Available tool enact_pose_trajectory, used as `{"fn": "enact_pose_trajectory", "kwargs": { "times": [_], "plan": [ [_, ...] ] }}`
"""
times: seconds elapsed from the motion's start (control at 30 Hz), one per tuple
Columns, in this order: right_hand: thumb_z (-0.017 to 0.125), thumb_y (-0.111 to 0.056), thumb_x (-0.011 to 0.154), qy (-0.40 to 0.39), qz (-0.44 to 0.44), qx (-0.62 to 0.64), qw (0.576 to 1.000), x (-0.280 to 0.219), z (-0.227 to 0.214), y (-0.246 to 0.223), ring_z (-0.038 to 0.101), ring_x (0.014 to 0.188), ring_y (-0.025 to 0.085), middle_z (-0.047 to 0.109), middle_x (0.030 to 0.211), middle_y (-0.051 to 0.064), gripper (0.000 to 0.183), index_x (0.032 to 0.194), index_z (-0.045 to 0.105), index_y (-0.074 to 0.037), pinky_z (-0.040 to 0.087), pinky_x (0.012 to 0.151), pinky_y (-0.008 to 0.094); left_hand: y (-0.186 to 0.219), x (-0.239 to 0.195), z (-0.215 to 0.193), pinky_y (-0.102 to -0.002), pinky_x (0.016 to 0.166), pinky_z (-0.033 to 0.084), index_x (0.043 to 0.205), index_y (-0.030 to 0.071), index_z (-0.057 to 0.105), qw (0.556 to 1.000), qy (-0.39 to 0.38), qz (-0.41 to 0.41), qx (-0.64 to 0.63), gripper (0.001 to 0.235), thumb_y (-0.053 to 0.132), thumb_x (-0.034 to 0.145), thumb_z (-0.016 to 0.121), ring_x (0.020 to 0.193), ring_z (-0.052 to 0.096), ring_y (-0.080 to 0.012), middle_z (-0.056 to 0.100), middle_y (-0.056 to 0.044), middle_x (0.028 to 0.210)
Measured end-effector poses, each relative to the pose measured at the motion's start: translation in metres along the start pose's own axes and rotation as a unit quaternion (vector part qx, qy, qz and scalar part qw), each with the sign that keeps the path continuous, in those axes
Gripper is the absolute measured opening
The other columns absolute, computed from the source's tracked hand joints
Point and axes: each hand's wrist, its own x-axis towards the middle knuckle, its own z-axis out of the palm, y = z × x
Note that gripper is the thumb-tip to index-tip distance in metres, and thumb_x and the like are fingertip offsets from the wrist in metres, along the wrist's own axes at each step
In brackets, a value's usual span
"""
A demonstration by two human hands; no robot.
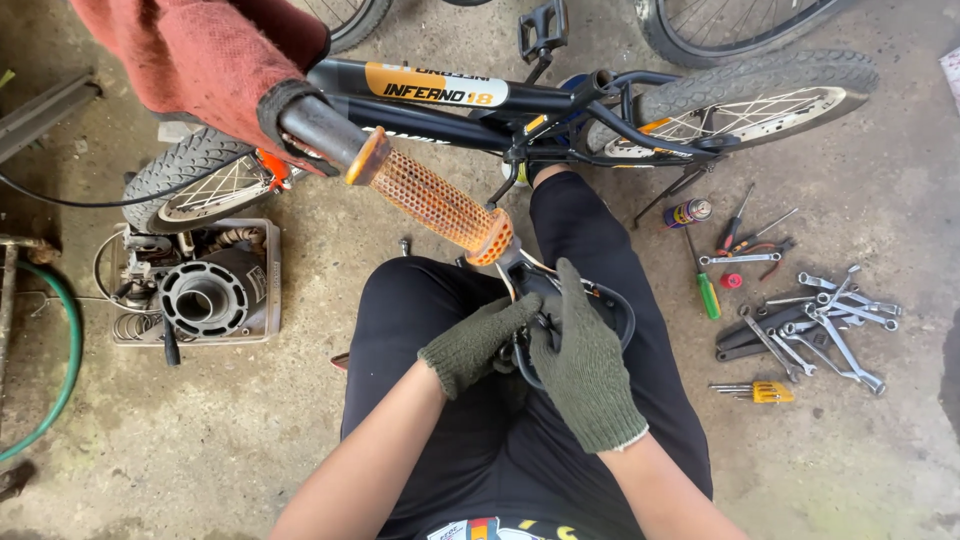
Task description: The person uses a wrench to loosen and remove a bolt from the bicycle seat post clamp. They then detach the seat post and handle the seat and post assembly.
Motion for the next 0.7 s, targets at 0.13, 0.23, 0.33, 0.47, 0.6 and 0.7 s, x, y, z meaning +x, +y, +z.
{"fn": "enact_pose_trajectory", "kwargs": {
  "times": [0.13, 0.23, 0.33, 0.47, 0.6, 0.7],
  "plan": [
    [0.061, -0.037, 0.095, -0.162, 0.328, -0.005, 0.931, 0.006, -0.006, -0.010, 0.062, 0.123, 0.040, 0.065, 0.130, 0.015, 0.083, 0.164, 0.016, -0.035, 0.052, 0.096, 0.069, -0.005, 0.005, -0.002, -0.027, 0.035, 0.040, 0.109, -0.002, 0.062, 0.995, -0.005, -0.038, -0.095, 0.042, 0.032, 0.092, 0.080, 0.048, 0.060, -0.0322, 0.058, -0.022, 0.073],
    [0.063, -0.041, 0.096, -0.141, 0.305, -0.012, 0.942, -0.001, 0.005, 0.005, 0.062, 0.121, 0.043, 0.065, 0.127, 0.019, 0.083, 0.164, 0.017, -0.028, 0.054, 0.091, 0.069, 0.005, 0.000, 0.002, -0.025, 0.033, 0.039, 0.088, 0.001, 0.064, 0.990, -0.001, -0.071, -0.123, 0.035, 0.030, 0.088, 0.085, 0.045, 0.061, -0.0288, 0.057, -0.017, 0.063],
    [0.070, -0.029, 0.090, -0.049, 0.106, -0.040, 0.992, -0.010, 0.016, 0.026, 0.068, 0.108, 0.042, 0.066, 0.123, 0.025, 0.078, 0.154, 0.032, -0.004, 0.058, 0.083, 0.055, 0.010, 0.000, -0.007, -0.026, 0.034, 0.039, 0.079, 0.003, 0.066, 0.984, 0.007, -0.093, -0.153, 0.034, 0.029, 0.084, 0.088, 0.045, 0.062, -0.0276, 0.056, -0.014, 0.058],
    [0.074, -0.034, 0.091, -0.024, 0.005, -0.111, 0.994, -0.003, 0.032, 0.037, 0.072, 0.099, 0.038, 0.073, 0.107, 0.015, 0.060, 0.144, 0.057, -0.010, 0.064, 0.065, 0.049, 0.006, 0.001, -0.020, -0.031, 0.037, 0.041, 0.080, 0.003, 0.067, 0.978, 0.036, -0.079, -0.188, 0.031, 0.028, 0.083, 0.086, 0.049, 0.063, -0.0296, 0.058, -0.016, 0.061],
    [0.075, -0.043, 0.089, -0.003, -0.073, -0.136, 0.988, 0.008, 0.045, 0.037, 0.073, 0.094, 0.031, 0.074, 0.098, 0.007, 0.053, 0.134, 0.067, -0.017, 0.064, 0.062, 0.040, 0.005, 0.010, -0.039, -0.036, 0.041, 0.044, 0.081, 0.003, 0.068, 0.972, 0.062, -0.065, -0.216, 0.029, 0.027, 0.082, 0.085, 0.053, 0.063, -0.0317, 0.060, -0.017, 0.064],
    [0.060, -0.020, 0.102, 0.071, -0.111, -0.012, 0.991, 0.026, 0.039, 0.032, 0.052, 0.135, 0.016, 0.062, 0.140, 0.012, 0.063, 0.158, 0.042, 0.002, 0.031, 0.118, 0.021, 0.001, 0.018, -0.055, -0.039, 0.043, 0.045, 0.082, 0.004, 0.069, 0.967, 0.080, -0.061, -0.234, 0.027, 0.026, 0.081, 0.084, 0.056, 0.064, -0.0332, 0.061, -0.018, 0.067]
  ]
}}
